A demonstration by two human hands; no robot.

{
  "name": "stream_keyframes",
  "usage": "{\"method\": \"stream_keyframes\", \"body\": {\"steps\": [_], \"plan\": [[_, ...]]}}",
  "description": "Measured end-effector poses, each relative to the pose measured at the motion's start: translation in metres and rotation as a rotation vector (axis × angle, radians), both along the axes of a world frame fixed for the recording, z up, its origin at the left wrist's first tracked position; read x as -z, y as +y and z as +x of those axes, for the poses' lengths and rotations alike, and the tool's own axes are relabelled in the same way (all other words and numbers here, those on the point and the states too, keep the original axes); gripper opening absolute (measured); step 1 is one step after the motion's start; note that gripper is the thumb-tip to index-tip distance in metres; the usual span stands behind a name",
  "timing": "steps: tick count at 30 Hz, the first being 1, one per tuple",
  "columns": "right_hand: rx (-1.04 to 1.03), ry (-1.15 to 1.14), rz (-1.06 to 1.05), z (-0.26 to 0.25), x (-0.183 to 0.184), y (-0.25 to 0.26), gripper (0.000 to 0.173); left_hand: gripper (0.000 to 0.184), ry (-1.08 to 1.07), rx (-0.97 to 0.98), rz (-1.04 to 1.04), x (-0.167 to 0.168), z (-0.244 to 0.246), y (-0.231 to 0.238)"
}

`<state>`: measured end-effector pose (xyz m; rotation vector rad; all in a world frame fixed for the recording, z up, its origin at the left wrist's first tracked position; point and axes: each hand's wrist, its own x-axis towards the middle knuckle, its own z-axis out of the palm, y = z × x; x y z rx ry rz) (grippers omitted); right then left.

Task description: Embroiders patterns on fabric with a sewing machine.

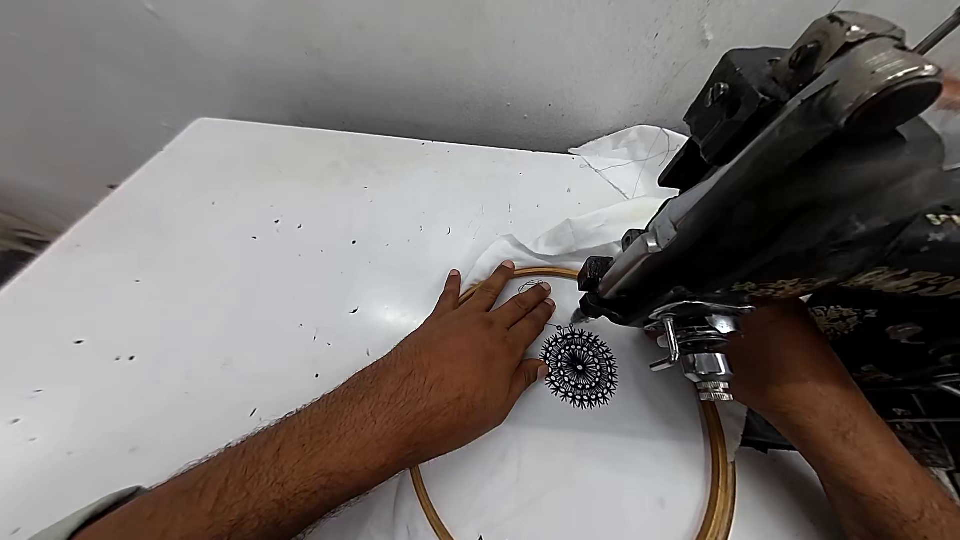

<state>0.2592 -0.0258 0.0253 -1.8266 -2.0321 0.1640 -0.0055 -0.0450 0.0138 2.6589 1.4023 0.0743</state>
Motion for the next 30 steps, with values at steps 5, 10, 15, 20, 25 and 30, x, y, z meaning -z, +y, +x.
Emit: {"method": "stream_keyframes", "body": {"steps": [5, 10, 15, 20, 25, 30], "plan": [[-0.042, 0.001, 0.054, 0.0035, 0.0029, 0.0036, 0.019, 0.060, -0.015, -0.006, 0.020, 0.0026, 0.0011, 0.0014], [0.021, -0.018, -0.037, -0.0028, -0.0043, -0.0003, 0.024, 0.061, 0.010, 0.001, 0.017, 0.0007, 0.0004, -0.0005], [-0.025, -0.002, 0.021, -0.0006, -0.0021, 0.0018, 0.020, 0.060, -0.004, -0.002, 0.017, 0.0020, 0.0010, 0.0020], [-0.048, 0.003, 0.049, 0.0044, 0.0049, 0.0037, 0.022, 0.060, 0.016, 0.001, -0.005, -0.0005, 0.0003, -0.0004], [-0.039, -0.011, 0.058, 0.0006, 0.0010, 0.0020, 0.019, 0.060, -0.007, 0.000, 0.020, 0.0018, 0.0008, 0.0018], [-0.036, -0.032, 0.030, 0.0017, 0.0000, 0.0012, 0.021, 0.060, 0.012, 0.007, 0.006, 0.0015, 0.0012, 0.0004]]}}
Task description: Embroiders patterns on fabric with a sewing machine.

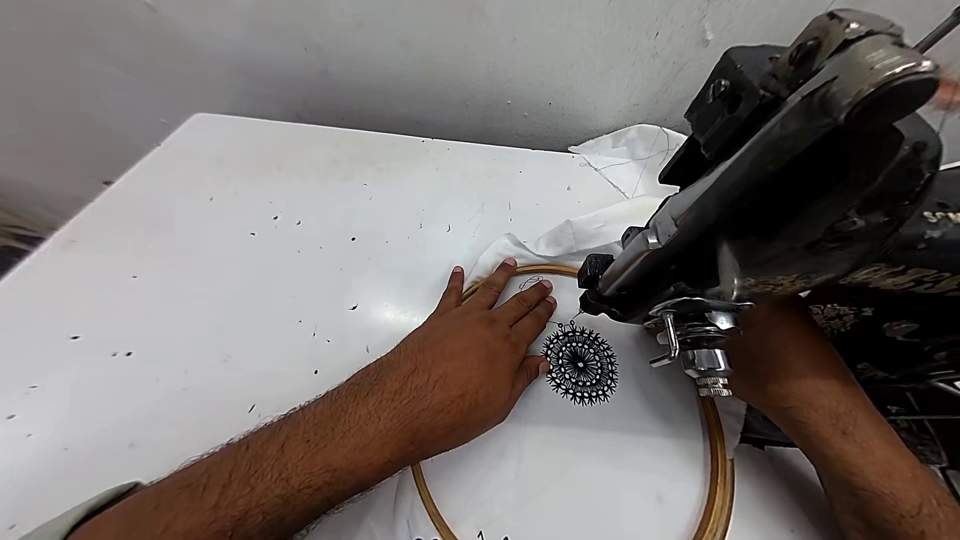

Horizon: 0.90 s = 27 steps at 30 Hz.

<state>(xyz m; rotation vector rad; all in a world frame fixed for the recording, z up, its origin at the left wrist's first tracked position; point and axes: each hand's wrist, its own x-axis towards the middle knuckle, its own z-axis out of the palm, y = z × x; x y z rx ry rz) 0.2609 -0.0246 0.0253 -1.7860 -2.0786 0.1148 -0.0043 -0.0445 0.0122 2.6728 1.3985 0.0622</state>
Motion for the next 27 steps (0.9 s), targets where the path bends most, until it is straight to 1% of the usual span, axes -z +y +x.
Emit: {"method": "stream_keyframes", "body": {"steps": [5, 9, 13, 16, 20, 23, 27], "plan": [[0.032, 0.041, -0.020, -0.003, 0.000, 0.000, 0.021, 0.060, -0.010, -0.003, 0.018, 0.001, -0.002, 0.001], [-0.008, 0.028, 0.020, 0.001, 0.002, 0.001, 0.019, 0.060, -0.016, -0.003, 0.019, 0.003, 0.000, 0.002], [-0.015, 0.010, 0.019, 0.005, 0.005, 0.004, 0.021, 0.060, -0.011, 0.005, 0.024, 0.003, 0.000, 0.002], [-0.017, -0.013, -0.023, 0.007, 0.004, 0.007, 0.023, 0.059, -0.032, 0.011, 0.028, 0.001, 0.000, 0.005], [0.002, -0.023, -0.143, 0.007, -0.007, 0.006, 0.021, 0.058, -0.125, 0.009, 0.112, 0.006, 0.005, 0.010], [0.043, -0.067, -0.234, 0.004, -0.015, 0.005, 0.022, 0.061, -0.094, 0.020, 0.095, 0.009, 0.008, 0.008], [0.069, -0.033, -0.223, 0.000, -0.015, 0.003, 0.021, 0.061, -0.065, 0.018, 0.069, 0.010, 0.008, 0.006]]}}
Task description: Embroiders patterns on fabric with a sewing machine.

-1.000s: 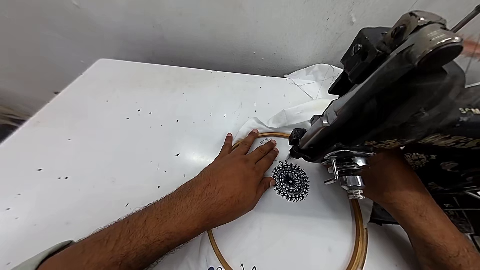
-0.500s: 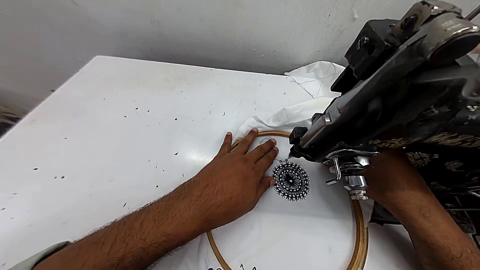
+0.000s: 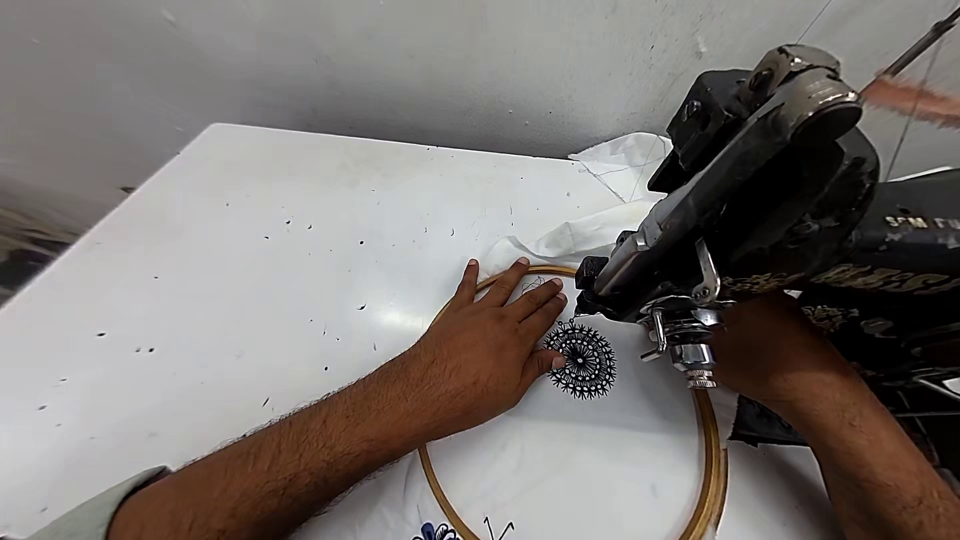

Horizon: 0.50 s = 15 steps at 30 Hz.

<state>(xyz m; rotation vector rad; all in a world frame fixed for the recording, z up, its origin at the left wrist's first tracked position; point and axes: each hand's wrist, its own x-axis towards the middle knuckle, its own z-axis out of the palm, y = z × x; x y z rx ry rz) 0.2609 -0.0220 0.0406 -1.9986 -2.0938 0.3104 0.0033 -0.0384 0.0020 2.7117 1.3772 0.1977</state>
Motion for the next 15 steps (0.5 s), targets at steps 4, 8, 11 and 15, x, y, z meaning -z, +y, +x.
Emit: {"method": "stream_keyframes", "body": {"steps": [4, 8, 11, 15], "plan": [[-0.014, 0.012, 0.090, -0.0016, 0.0061, -0.0011, 0.022, 0.062, 0.008, -0.007, -0.022, -0.0022, -0.0014, 0.0002], [-0.034, 0.065, 0.172, -0.0038, 0.0121, -0.0037, 0.022, 0.061, 0.030, -0.026, -0.044, -0.0065, -0.0055, -0.0002], [-0.007, 0.055, 0.147, -0.0057, 0.0115, -0.0041, 0.023, 0.061, 0.036, -0.024, -0.054, -0.0079, -0.0064, -0.0009], [0.022, 0.045, 0.097, -0.0058, 0.0110, -0.0031, 0.024, 0.061, 0.044, -0.026, -0.057, -0.0092, -0.0067, -0.0024]]}}
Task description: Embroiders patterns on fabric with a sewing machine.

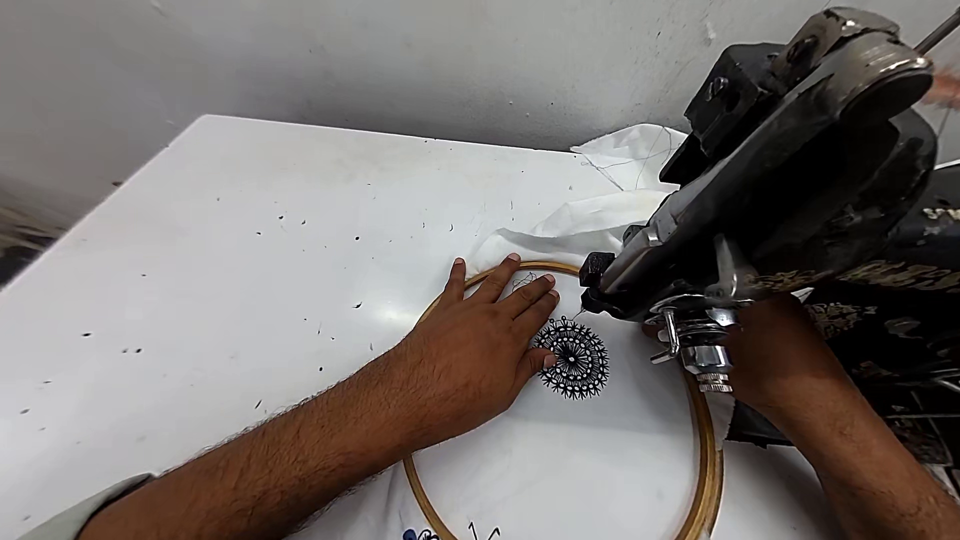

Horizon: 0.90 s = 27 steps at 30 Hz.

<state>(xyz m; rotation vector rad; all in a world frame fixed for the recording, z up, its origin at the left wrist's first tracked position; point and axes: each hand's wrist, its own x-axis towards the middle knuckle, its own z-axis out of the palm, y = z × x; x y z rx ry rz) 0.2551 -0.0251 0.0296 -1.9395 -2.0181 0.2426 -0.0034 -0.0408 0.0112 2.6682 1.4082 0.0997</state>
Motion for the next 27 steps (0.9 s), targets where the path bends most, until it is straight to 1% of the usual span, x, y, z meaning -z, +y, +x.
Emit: {"method": "stream_keyframes", "body": {"steps": [8, 17, 21, 27], "plan": [[0.011, 0.029, 0.032, -0.0065, -0.0019, -0.0049, 0.022, 0.061, -0.005, -0.012, 0.009, 0.0010, -0.0013, 0.0007], [-0.030, 0.036, 0.062, -0.0022, 0.0022, -0.0037, 0.023, 0.061, 0.003, -0.007, 0.006, 0.0000, -0.0017, -0.0012], [-0.060, 0.048, 0.111, 0.0020, 0.0063, -0.0001, 0.020, 0.061, -0.005, -0.015, 0.010, 0.0014, 0.0006, 0.0001], [-0.041, 0.047, 0.091, -0.0019, 0.0035, -0.0040, 0.020, 0.061, 0.008, 0.002, 0.010, 0.0002, -0.0019, -0.0007]]}}
